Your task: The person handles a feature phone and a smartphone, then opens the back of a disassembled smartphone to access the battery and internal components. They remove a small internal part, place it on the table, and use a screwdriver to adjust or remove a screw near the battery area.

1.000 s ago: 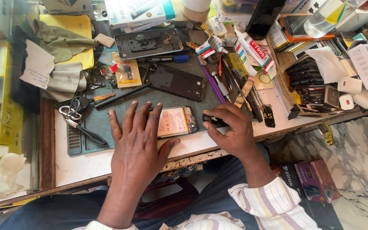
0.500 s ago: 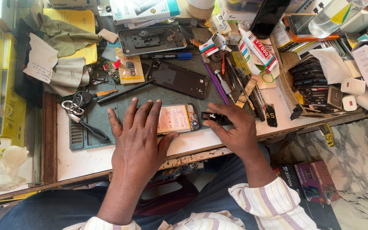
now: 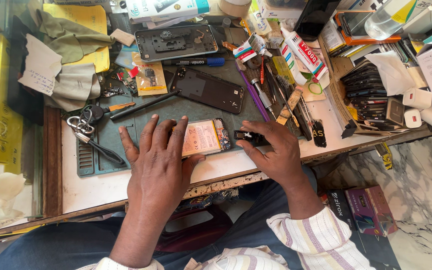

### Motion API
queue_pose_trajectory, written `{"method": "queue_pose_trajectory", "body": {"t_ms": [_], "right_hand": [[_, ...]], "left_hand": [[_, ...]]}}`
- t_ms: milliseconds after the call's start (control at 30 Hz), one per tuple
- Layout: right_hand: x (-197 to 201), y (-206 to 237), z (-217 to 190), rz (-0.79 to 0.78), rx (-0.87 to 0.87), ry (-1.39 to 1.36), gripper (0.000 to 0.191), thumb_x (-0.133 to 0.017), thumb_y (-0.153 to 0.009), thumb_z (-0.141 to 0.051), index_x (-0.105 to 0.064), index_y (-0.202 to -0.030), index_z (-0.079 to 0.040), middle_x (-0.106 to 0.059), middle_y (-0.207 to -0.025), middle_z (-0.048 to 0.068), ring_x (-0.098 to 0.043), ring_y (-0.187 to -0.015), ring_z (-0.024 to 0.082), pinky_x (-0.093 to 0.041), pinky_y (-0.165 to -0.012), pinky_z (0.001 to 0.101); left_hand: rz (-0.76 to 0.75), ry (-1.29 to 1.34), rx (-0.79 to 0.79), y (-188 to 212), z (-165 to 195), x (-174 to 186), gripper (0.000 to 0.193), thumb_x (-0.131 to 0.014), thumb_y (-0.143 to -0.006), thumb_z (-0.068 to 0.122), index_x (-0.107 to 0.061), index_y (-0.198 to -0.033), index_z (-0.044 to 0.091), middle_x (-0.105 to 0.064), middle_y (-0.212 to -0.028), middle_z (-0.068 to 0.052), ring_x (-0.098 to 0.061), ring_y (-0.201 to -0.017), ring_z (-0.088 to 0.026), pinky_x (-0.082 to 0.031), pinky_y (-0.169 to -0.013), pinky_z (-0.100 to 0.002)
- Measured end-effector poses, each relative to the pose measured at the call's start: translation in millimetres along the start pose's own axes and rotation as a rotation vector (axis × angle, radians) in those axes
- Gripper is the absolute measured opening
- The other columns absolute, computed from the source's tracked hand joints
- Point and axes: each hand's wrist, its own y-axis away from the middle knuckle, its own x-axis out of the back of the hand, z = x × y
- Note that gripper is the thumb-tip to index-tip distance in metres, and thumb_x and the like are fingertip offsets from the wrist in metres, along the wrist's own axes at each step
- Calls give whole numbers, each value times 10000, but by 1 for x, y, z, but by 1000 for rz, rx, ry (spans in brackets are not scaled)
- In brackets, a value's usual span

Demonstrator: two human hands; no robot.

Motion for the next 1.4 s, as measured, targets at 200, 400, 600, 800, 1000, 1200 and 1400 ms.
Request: {"method": "queue_pose_trajectory", "body": {"t_ms": [200,400,600,800,1000,1200,1400], "right_hand": [[-2,-1,-1,-6,-6,30,413,-881,-850,-137,-695,-1213,-73,-770,-1101,98,-761,-1017,239,-600,-875,359],[-2,-1,-1,-6,-25,38,402,-872,-855,-132,-701,-1213,-64,-767,-1101,109,-757,-1017,248,-601,-871,362],[-3,0,0,2,-26,33,403,-870,-859,-130,-694,-1215,-66,-766,-1120,108,-754,-1042,248,-600,-891,364],[-3,-1,-1,-3,-27,42,402,-866,-862,-120,-692,-1220,-69,-768,-1129,105,-753,-1052,249,-597,-901,370],[-2,-2,-3,-6,-20,36,405,-855,-858,-86,-689,-1226,-68,-764,-1144,111,-750,-1059,255,-594,-914,377],[-1,-3,-3,-12,-24,38,413,-848,-853,-71,-685,-1232,-68,-759,-1135,114,-747,-1038,259,-594,-896,372],[-2,-2,-3,-8,-23,43,409,-845,-859,-67,-685,-1235,-74,-758,-1134,111,-748,-1039,257,-596,-896,370]], "left_hand": [[19,26,-1,1,1,3,758,-640,-904,524,-457,-1496,88,-512,-1418,-161,-314,-1472,-371,-2,-1195,-702],[11,13,-9,1,2,1,767,-628,-908,535,-455,-1499,78,-504,-1424,-176,-301,-1477,-378,2,-1192,-703],[12,7,-11,1,1,0,756,-627,-910,528,-461,-1490,73,-506,-1417,-183,-301,-1478,-382,6,-1193,-703],[17,11,-14,2,1,-1,750,-628,-917,530,-470,-1487,70,-508,-1421,-184,-304,-1479,-379,8,-1196,-702],[-2,15,0,1,1,-1,750,-630,-906,529,-472,-1483,76,-504,-1423,-176,-298,-1479,-369,14,-1194,-701],[-21,-7,4,0,2,-1,755,-626,-903,529,-466,-1489,80,-498,-1428,-171,-289,-1482,-362,22,-1192,-700],[-25,-14,5,0,1,-2,750,-617,-906,537,-466,-1485,84,-500,-1423,-175,-289,-1480,-364,28,-1190,-701]]}}
